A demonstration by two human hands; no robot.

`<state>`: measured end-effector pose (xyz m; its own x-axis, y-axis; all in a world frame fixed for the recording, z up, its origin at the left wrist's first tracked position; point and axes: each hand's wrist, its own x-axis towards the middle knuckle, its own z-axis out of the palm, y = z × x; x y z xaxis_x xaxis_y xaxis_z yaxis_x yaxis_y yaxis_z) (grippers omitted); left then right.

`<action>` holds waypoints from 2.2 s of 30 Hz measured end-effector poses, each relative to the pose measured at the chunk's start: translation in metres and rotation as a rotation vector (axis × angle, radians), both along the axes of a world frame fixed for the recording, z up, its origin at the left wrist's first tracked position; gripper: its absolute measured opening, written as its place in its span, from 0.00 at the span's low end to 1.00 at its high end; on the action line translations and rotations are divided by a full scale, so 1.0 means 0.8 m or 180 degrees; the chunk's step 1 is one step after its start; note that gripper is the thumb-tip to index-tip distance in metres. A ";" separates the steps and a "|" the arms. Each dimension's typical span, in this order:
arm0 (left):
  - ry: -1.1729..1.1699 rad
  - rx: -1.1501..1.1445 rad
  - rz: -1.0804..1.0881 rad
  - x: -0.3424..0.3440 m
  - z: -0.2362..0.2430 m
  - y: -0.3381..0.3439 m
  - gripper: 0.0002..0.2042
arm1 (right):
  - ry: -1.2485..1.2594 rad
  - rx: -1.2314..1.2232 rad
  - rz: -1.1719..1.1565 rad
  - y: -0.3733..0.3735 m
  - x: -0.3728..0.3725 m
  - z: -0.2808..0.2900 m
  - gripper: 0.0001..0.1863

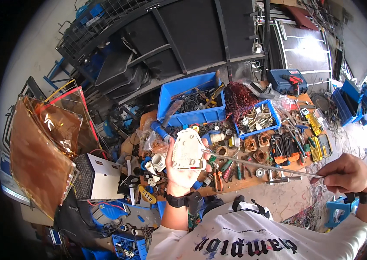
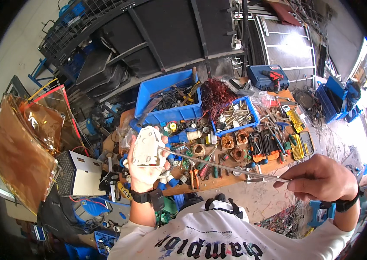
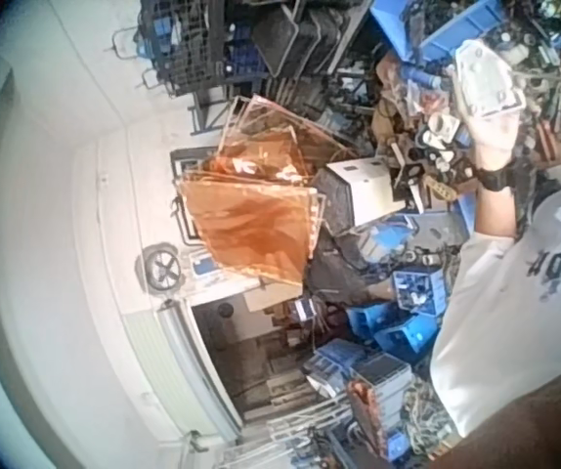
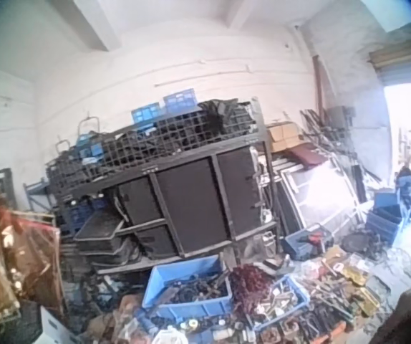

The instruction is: The person uses a small hex key to unscrew and open a white plastic electrical box. They then use a long metal rod to probe and manipulate the internal components of the box. The person repeatedly opens and closes the box while working on the internal wiring.

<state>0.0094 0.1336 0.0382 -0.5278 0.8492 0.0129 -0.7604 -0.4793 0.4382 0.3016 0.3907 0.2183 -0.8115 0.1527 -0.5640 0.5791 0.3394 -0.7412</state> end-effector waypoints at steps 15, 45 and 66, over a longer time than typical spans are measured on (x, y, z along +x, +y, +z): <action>-0.0628 0.0931 -0.0575 -0.005 -0.004 -0.001 0.29 | -0.0043 -0.0754 -0.0020 0.011 0.002 -0.028 0.14; 0.0375 -0.0180 -0.0059 -0.009 0.011 -0.029 0.28 | 0.0391 0.0633 0.0712 0.010 0.013 -0.019 0.12; 0.0934 -0.0345 0.0322 0.012 0.030 -0.047 0.30 | 0.0713 0.1217 0.0910 -0.015 0.017 0.029 0.13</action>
